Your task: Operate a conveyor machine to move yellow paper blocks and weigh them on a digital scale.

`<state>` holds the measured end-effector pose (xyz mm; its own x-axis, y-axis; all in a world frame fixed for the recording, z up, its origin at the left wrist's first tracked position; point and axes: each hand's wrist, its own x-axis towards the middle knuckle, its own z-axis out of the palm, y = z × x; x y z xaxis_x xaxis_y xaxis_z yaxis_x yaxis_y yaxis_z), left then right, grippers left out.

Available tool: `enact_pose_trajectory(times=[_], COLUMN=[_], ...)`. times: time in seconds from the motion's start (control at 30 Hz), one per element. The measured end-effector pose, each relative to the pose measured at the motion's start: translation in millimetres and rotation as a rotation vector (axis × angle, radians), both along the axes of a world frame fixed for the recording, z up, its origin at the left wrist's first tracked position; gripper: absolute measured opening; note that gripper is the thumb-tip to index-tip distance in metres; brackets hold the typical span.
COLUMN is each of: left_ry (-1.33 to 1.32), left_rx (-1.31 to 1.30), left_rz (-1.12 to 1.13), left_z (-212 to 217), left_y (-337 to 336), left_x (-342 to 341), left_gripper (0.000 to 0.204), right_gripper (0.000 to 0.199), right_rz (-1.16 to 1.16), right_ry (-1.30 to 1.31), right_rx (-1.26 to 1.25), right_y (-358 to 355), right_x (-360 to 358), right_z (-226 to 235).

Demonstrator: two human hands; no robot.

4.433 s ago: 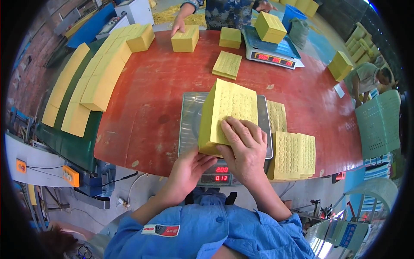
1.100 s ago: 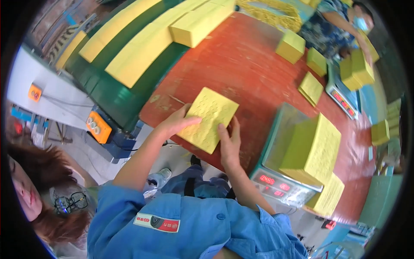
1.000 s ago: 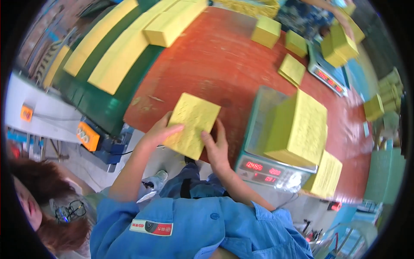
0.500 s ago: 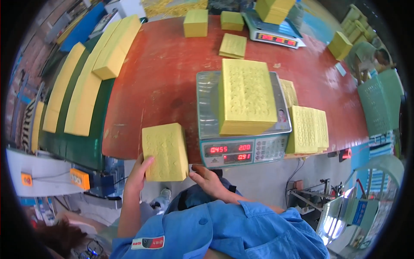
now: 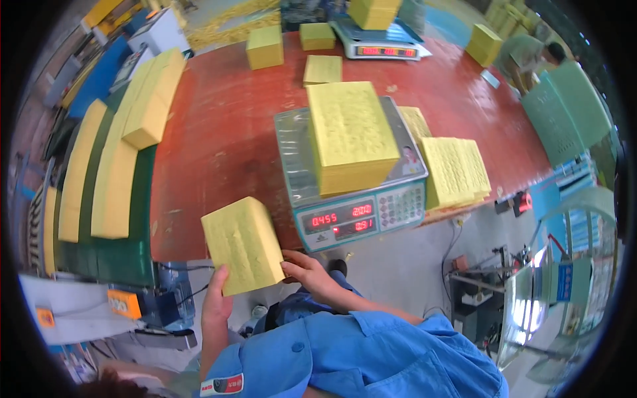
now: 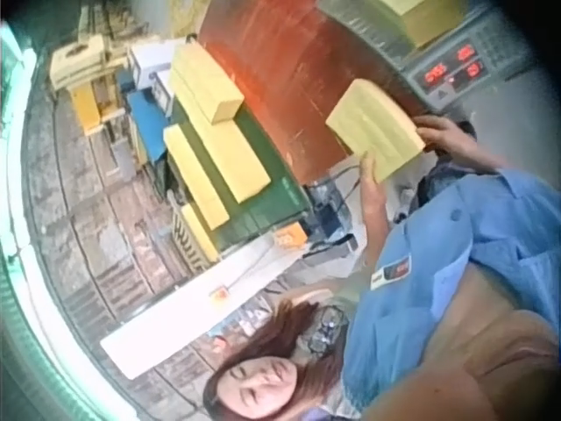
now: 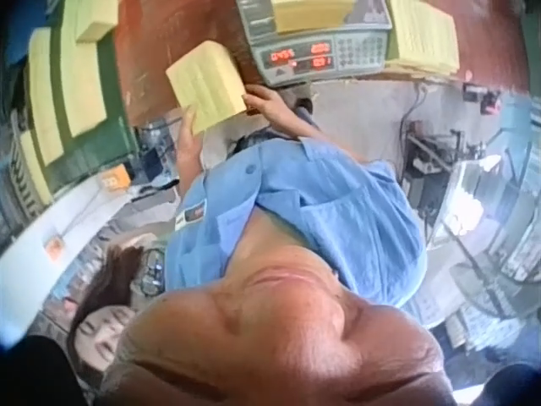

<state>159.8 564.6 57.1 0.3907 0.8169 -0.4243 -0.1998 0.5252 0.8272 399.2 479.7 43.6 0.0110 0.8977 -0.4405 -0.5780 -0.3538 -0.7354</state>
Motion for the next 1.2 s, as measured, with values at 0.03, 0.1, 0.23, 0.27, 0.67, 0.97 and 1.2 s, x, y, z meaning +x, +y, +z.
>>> enact_pose_trajectory(times=[0.03, 0.1, 0.23, 0.27, 0.67, 0.97, 1.2], left_ry=[-0.052, -0.047, 0.073, 0.073, -0.068, 0.012, 0.132], left_rx=[-0.03, 0.03, 0.215, 0.221, 0.552, 0.495, 0.522], left_rz=[0.012, 0.026, -0.012, 0.004, -0.245, -0.272, -0.298], left_z=[4, 30, 99, 116, 248, 231, 222], left_y=[-4, -10, -25, -26, 33, 68, 75], left_x=[2, 15, 34, 41, 214, 274, 279], left_gripper=[0.055, 0.061, 0.071, 0.071, 0.063, 0.065, 0.071], right_gripper=[0.047, 0.05, 0.057, 0.059, 0.056, 0.052, 0.05], right_rz=[0.015, 0.068, 0.085, 0.05, -0.204, -0.155, -0.157], right_ry=[-0.013, -0.028, -0.044, -0.035, -0.548, -0.549, -0.563], right_rx=[0.06, 0.099, 0.193, 0.252, 0.467, 0.354, 0.315], right_y=[-2, -2, -2, -2, 10, 45, 47], right_x=[2, 12, 29, 35, 195, 254, 257], right_z=[2, 17, 66, 87, 222, 206, 195])
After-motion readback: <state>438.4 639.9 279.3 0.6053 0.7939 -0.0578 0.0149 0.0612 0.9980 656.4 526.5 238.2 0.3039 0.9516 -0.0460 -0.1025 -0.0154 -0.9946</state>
